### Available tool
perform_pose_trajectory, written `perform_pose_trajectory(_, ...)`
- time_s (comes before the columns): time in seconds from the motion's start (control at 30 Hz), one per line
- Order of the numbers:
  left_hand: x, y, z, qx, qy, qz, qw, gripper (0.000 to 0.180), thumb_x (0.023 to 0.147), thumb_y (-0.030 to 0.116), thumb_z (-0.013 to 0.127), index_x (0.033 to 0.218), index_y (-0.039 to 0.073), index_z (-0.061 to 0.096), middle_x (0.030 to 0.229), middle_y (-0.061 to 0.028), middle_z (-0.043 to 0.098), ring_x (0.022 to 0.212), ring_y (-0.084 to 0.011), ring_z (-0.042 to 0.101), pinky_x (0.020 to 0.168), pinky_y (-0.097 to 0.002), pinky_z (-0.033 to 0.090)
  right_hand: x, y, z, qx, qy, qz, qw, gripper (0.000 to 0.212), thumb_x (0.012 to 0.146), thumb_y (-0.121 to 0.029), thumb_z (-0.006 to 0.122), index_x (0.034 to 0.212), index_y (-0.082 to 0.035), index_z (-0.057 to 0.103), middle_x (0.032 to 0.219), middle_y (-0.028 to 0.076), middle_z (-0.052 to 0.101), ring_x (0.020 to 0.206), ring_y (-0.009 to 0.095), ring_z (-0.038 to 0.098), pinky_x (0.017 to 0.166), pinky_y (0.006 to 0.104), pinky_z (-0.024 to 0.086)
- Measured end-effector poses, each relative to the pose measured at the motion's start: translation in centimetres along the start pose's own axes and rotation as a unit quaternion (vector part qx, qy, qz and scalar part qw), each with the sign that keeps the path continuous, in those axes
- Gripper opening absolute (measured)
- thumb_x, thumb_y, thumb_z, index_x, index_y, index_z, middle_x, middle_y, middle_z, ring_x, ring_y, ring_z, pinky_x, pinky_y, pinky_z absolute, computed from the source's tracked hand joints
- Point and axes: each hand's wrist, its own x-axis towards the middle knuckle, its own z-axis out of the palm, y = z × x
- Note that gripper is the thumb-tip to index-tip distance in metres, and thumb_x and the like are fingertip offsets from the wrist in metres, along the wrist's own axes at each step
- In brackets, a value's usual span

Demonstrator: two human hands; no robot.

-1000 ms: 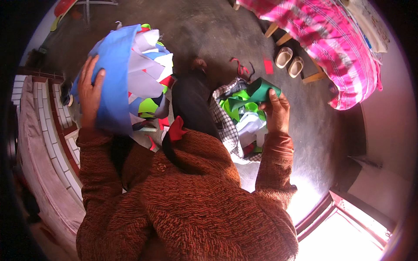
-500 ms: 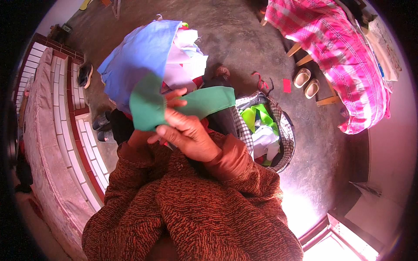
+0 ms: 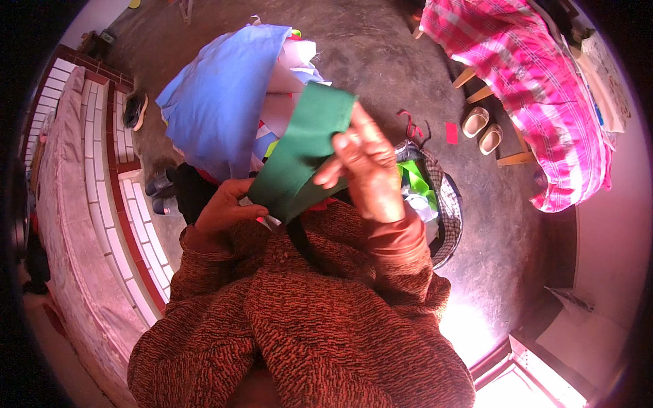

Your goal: The person sits on the floor and sorts through a large pile of colorful paper or fabric pieces. They pick up individual pieces, inspect them, and place them into a checkered bag or onto a separate pile. The person handles the materials one by one, occasionally adjusting the pile.

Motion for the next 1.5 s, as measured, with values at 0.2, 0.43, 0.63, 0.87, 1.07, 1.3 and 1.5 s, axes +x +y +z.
perform_pose_trajectory(0.2, -0.1, -0.6, 0.5, 0.001, 0.032, -0.032, 0.999, 0.033, 0.082, 0.006, 0.064, 0.114, -0.001, 0.059, 0.103, -0.0006, 0.061, 0.094, -0.0082, 0.053, 0.083, -0.0262, 0.044, -0.2, -0.1, -4.6, -0.014, 0.090, -0.063, 0.994, 0.046, 0.091, -0.013, 0.055, 0.134, -0.002, 0.042, 0.098, 0.015, 0.066, 0.066, 0.012, 0.060, 0.062, 0.0230, 0.048)
perform_pose_trajectory(0.43, 0.4, -2.0, 0.5, -0.032, 0.028, -0.064, 0.997, 0.023, 0.084, 0.008, 0.063, 0.105, -0.002, 0.062, 0.091, 0.0010, 0.062, 0.086, -0.0073, 0.055, 0.077, -0.0238, 0.045, -1.5, 4.3, -7.1, -0.222, 0.110, 0.019, 0.969, 0.044, 0.090, -0.028, 0.061, 0.125, -0.004, 0.050, 0.095, 0.003, 0.065, 0.079, 0.007, 0.055, 0.070, 0.0216, 0.043)
perform_pose_trajectory(0.63, 0.0, -1.5, 0.7, 0.010, 0.011, -0.056, 0.998, 0.021, 0.085, 0.010, 0.063, 0.103, -0.001, 0.063, 0.088, 0.0012, 0.063, 0.083, -0.0058, 0.054, 0.075, -0.0235, 0.045, 1.7, 8.4, -11.6, -0.468, 0.182, 0.011, 0.865, 0.063, 0.085, -0.045, 0.062, 0.124, 0.002, 0.050, 0.093, 0.013, 0.066, 0.086, 0.024, 0.063, 0.078, 0.0329, 0.048)
perform_pose_trajectory(0.87, -0.7, -2.1, 0.6, 0.001, 0.020, -0.057, 0.998, 0.024, 0.084, 0.010, 0.064, 0.105, -0.001, 0.064, 0.092, 0.0000, 0.066, 0.085, -0.0051, 0.055, 0.076, -0.0227, 0.045, 6.0, 12.0, -14.6, -0.477, 0.212, 0.034, 0.853, 0.068, 0.077, -0.051, 0.067, 0.119, 0.002, 0.056, 0.090, 0.015, 0.067, 0.086, 0.027, 0.064, 0.078, 0.0370, 0.048)
perform_pose_trajectory(1.07, -1.3, -1.7, 0.7, -0.016, 0.016, -0.064, 0.998, 0.023, 0.083, 0.006, 0.064, 0.104, -0.003, 0.065, 0.093, 0.0001, 0.066, 0.086, -0.0057, 0.056, 0.078, -0.0228, 0.045, 8.7, 10.5, -14.0, -0.313, 0.138, 0.091, 0.935, 0.043, 0.072, -0.007, 0.067, 0.115, -0.003, 0.062, 0.094, 0.008, 0.066, 0.083, 0.011, 0.061, 0.072, 0.0245, 0.048)
perform_pose_trajectory(1.3, -1.4, -1.6, 0.5, -0.006, 0.022, -0.081, 0.996, 0.022, 0.081, 0.004, 0.063, 0.102, -0.004, 0.064, 0.091, -0.0002, 0.066, 0.087, -0.0057, 0.055, 0.079, -0.0235, 0.045, 8.1, 8.6, -12.9, -0.182, 0.183, 0.016, 0.966, 0.041, 0.074, 0.009, 0.060, 0.114, -0.003, 0.059, 0.089, 0.003, 0.061, 0.076, 0.010, 0.056, 0.069, 0.0228, 0.047)
perform_pose_trajectory(1.5, -1.7, -1.8, 0.7, -0.024, 0.030, -0.085, 0.996, 0.031, 0.077, 0.002, 0.066, 0.107, -0.003, 0.061, 0.093, -0.0010, 0.064, 0.087, -0.0056, 0.054, 0.079, -0.0242, 0.045, 4.9, 5.6, -15.5, -0.195, 0.249, -0.151, 0.937, 0.036, 0.076, 0.010, 0.058, 0.109, -0.004, 0.060, 0.078, -0.003, 0.056, 0.069, 0.007, 0.052, 0.064, 0.0199, 0.042)
